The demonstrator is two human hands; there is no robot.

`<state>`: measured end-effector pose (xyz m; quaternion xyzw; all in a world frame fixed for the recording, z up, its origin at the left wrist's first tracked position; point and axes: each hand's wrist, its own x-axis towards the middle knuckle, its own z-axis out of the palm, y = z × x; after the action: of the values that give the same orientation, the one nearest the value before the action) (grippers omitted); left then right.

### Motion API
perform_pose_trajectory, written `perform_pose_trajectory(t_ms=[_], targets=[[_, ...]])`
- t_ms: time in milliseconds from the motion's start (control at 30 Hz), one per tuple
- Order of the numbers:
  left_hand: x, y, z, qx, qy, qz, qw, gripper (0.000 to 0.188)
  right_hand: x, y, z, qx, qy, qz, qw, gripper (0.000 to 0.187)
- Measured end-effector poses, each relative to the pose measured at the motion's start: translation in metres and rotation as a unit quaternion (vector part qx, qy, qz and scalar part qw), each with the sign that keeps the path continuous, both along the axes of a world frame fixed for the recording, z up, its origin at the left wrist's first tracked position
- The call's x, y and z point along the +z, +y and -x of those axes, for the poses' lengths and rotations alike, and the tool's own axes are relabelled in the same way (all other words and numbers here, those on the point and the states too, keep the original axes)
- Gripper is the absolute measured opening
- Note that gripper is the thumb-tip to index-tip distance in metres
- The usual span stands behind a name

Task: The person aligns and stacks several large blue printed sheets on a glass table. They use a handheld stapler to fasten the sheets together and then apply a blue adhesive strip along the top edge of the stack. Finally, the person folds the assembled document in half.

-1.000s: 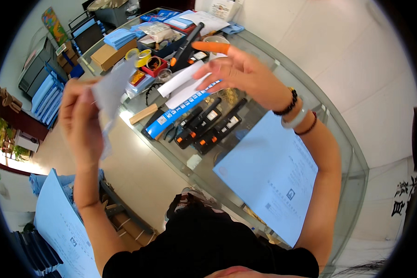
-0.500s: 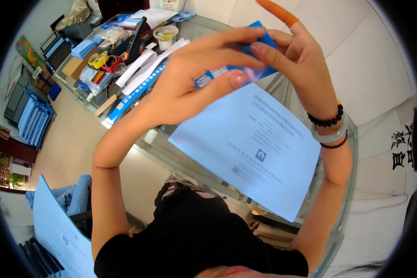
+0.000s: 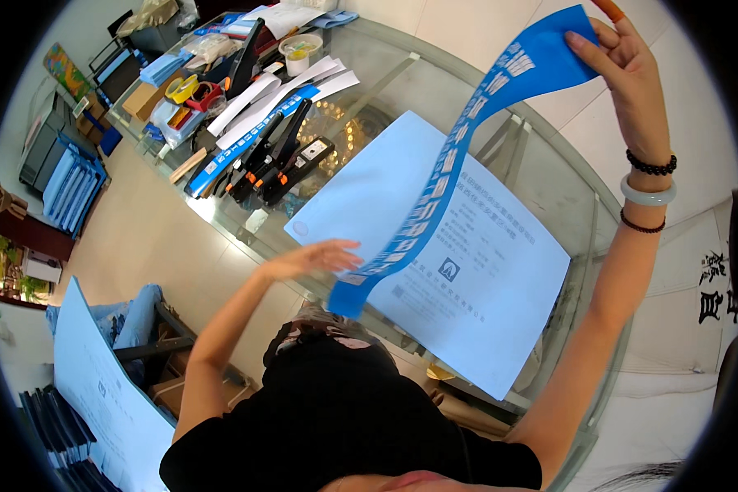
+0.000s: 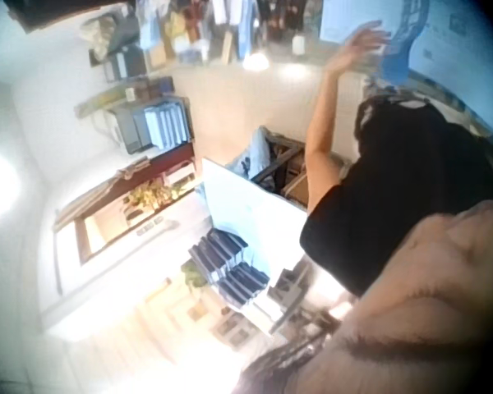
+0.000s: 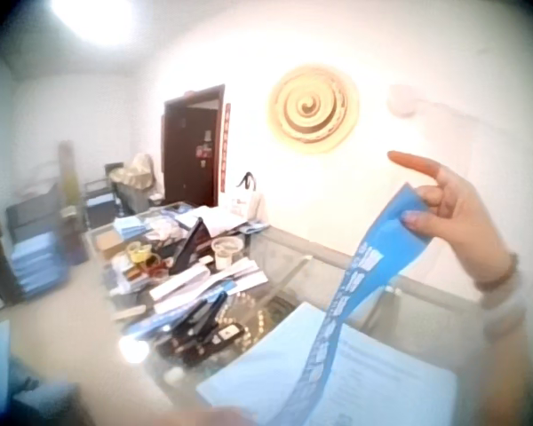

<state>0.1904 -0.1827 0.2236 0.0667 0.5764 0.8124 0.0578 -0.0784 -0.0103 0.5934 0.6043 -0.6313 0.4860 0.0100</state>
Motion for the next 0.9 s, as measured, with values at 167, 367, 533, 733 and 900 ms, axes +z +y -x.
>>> perform_pose_trajectory(t_ms=[167,367,533,733,900], targets=[[-0.088,0.068,0.002,0.060,-0.114,-0.024,0.991,0.058,-0.004,-0.026,0.029,0.017,0.046,-0.007,0.999,0.065],[-0.091,0.061,0.047,0.356,-0.083,0.085,0.927,0.103,-0.003,-0.066,0.042,0.030,0.029,-0.042,0.998,0.068],[-0.089,0.030,0.082,0.357,-0.079,0.054,0.929,0.111,0.007,-0.097,0.030,0.020,0.092,-0.071,0.993,0.069],[-0.091,0.031,0.089,0.322,-0.095,-0.099,0.937,0.077,-0.001,-0.129,0.062,0.000,0.099,-0.061,0.993,0.067],[-0.091,-0.009,0.059,0.266,-0.153,-0.241,0.921,0.040,-0.011,-0.140,0.226,-0.036,0.190,-0.165,0.967,0.070]])
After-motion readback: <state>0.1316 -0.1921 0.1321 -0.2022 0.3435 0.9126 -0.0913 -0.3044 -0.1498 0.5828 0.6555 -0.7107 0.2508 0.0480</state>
